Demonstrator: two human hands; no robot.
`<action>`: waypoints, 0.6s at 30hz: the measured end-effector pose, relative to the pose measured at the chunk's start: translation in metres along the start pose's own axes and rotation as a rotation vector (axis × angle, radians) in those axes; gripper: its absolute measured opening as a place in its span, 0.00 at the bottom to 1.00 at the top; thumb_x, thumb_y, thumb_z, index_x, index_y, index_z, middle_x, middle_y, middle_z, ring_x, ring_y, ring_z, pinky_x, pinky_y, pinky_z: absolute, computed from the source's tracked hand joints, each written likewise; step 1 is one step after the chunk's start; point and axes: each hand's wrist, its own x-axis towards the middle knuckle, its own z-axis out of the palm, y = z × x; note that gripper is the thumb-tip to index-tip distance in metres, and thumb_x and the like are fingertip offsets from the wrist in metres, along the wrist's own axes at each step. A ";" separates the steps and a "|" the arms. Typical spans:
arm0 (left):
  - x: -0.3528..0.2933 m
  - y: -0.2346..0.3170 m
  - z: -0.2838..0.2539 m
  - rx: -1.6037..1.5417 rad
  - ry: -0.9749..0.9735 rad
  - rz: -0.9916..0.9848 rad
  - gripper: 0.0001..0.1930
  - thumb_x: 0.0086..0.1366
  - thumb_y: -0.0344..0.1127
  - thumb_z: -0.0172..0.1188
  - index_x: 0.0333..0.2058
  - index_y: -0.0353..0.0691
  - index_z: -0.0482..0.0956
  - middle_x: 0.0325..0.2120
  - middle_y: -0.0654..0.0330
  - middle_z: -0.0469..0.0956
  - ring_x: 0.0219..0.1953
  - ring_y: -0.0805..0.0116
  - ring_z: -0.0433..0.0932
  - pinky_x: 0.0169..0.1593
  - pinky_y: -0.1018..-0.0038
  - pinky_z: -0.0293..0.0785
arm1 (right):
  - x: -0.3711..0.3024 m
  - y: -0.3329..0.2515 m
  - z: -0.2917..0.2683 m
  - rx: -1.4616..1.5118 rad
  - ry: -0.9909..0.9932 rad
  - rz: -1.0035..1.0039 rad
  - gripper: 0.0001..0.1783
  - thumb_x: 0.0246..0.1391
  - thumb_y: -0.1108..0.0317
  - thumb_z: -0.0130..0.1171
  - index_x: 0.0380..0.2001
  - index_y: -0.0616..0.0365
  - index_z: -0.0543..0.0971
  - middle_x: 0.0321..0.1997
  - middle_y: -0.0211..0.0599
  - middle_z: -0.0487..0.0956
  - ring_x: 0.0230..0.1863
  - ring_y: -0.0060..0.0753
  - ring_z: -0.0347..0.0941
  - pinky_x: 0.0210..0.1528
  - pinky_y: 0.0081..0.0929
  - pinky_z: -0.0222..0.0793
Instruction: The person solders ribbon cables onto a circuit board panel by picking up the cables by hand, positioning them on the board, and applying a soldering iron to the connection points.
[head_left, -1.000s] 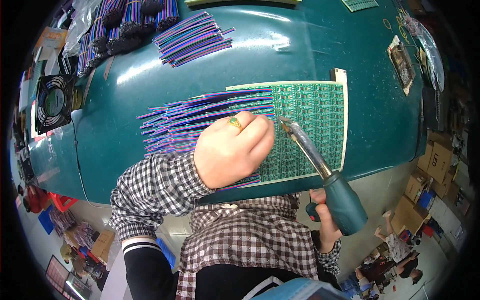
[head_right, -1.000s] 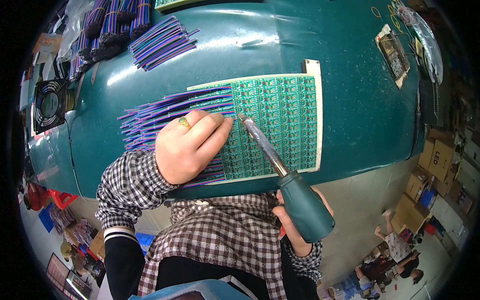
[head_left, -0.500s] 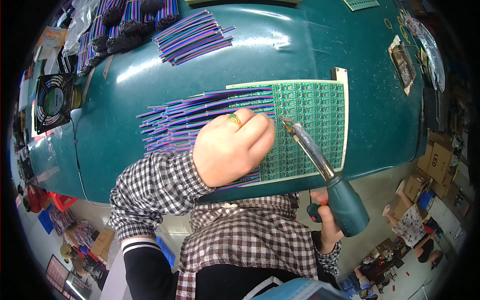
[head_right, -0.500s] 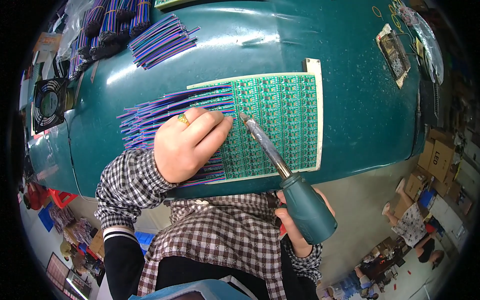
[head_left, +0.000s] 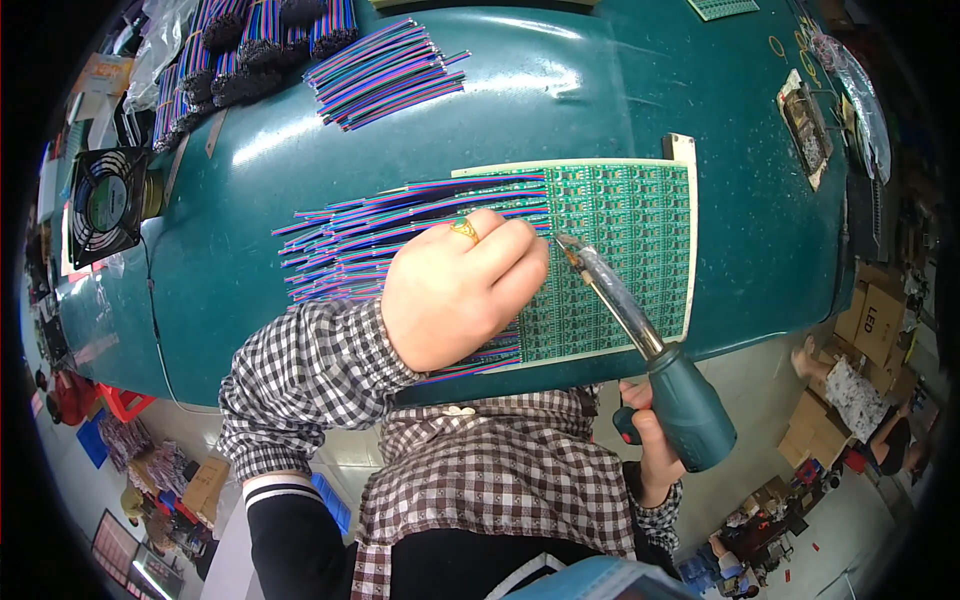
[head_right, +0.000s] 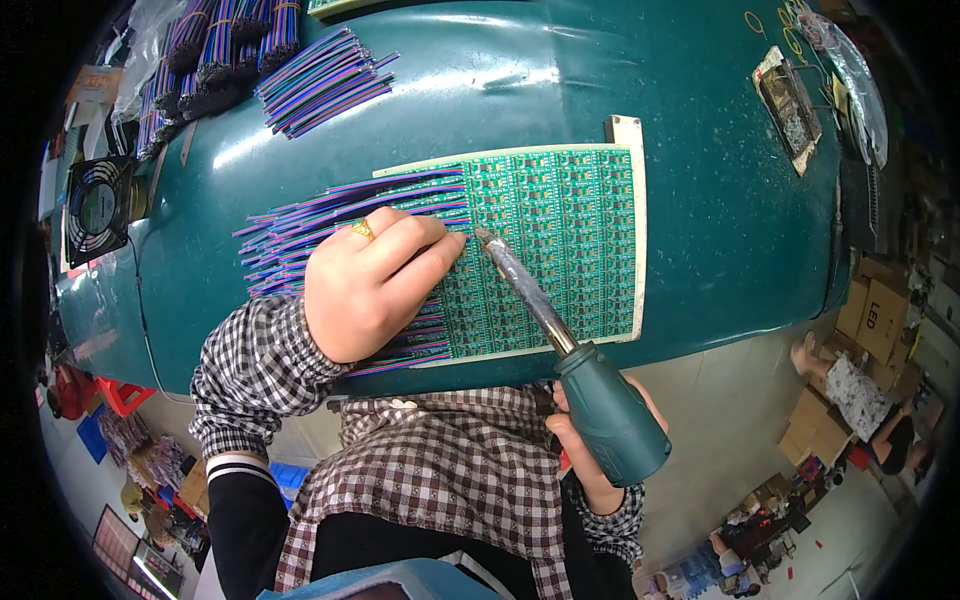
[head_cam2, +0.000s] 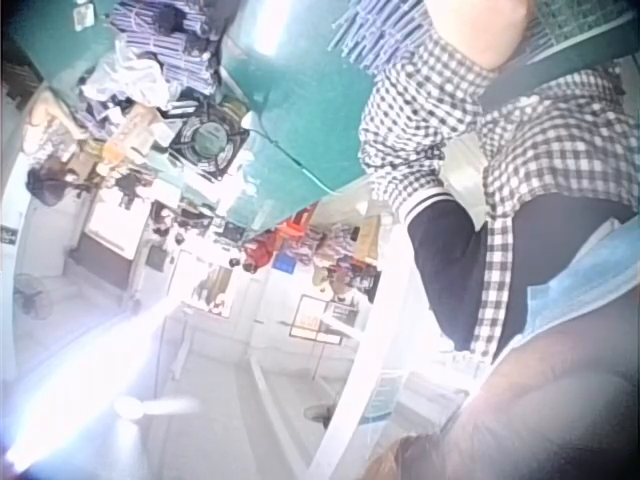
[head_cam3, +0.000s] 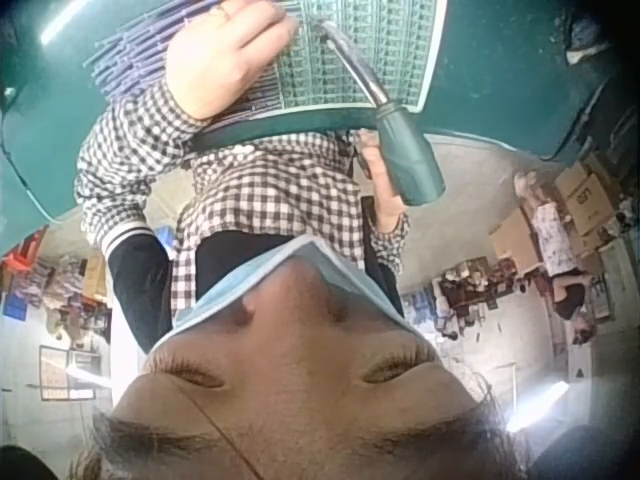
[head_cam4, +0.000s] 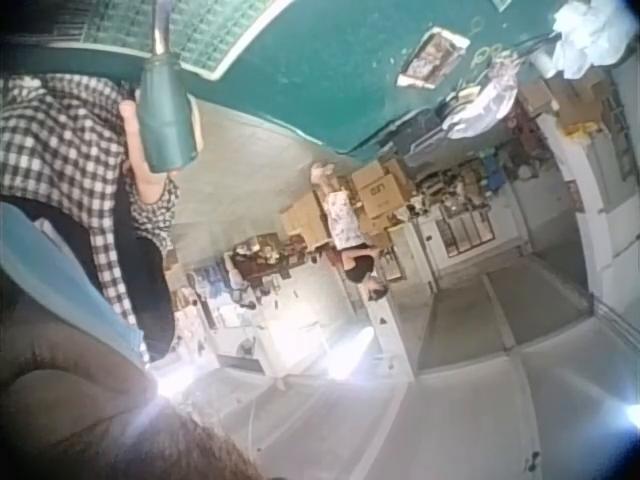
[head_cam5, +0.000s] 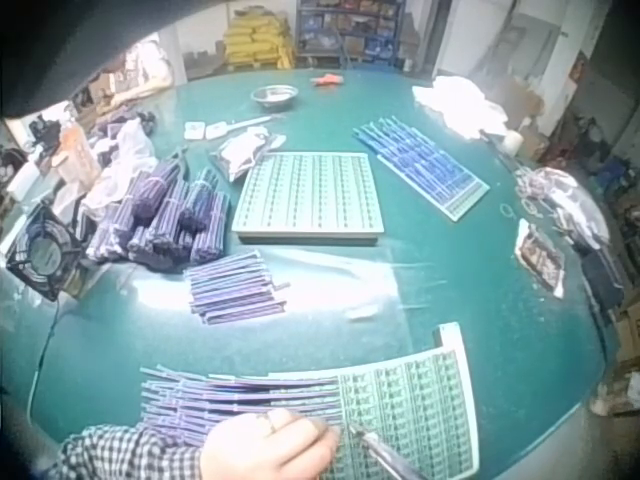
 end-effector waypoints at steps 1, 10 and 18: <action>0.000 0.000 0.000 0.003 -0.003 -0.003 0.12 0.52 0.34 0.60 0.36 0.40 0.79 0.30 0.65 0.70 0.33 0.70 0.75 0.32 0.74 0.75 | 0.000 0.000 0.000 0.013 0.005 0.013 0.28 0.45 0.70 0.80 0.47 0.71 0.78 0.37 0.44 0.85 0.39 0.33 0.83 0.45 0.31 0.80; 0.001 -0.001 -0.005 -0.096 -0.048 -0.021 0.17 0.50 0.28 0.65 0.41 0.37 0.84 0.36 0.62 0.79 0.34 0.67 0.79 0.30 0.72 0.76 | -0.001 0.002 0.000 -0.012 0.012 -0.005 0.29 0.45 0.70 0.80 0.48 0.71 0.77 0.37 0.45 0.85 0.40 0.34 0.84 0.46 0.32 0.80; 0.000 -0.003 -0.003 -0.141 -0.024 -0.035 0.16 0.49 0.27 0.67 0.40 0.37 0.83 0.36 0.61 0.78 0.34 0.65 0.79 0.31 0.70 0.76 | -0.001 0.003 0.000 0.002 0.011 -0.004 0.29 0.45 0.70 0.80 0.47 0.71 0.78 0.36 0.44 0.85 0.39 0.34 0.83 0.46 0.32 0.80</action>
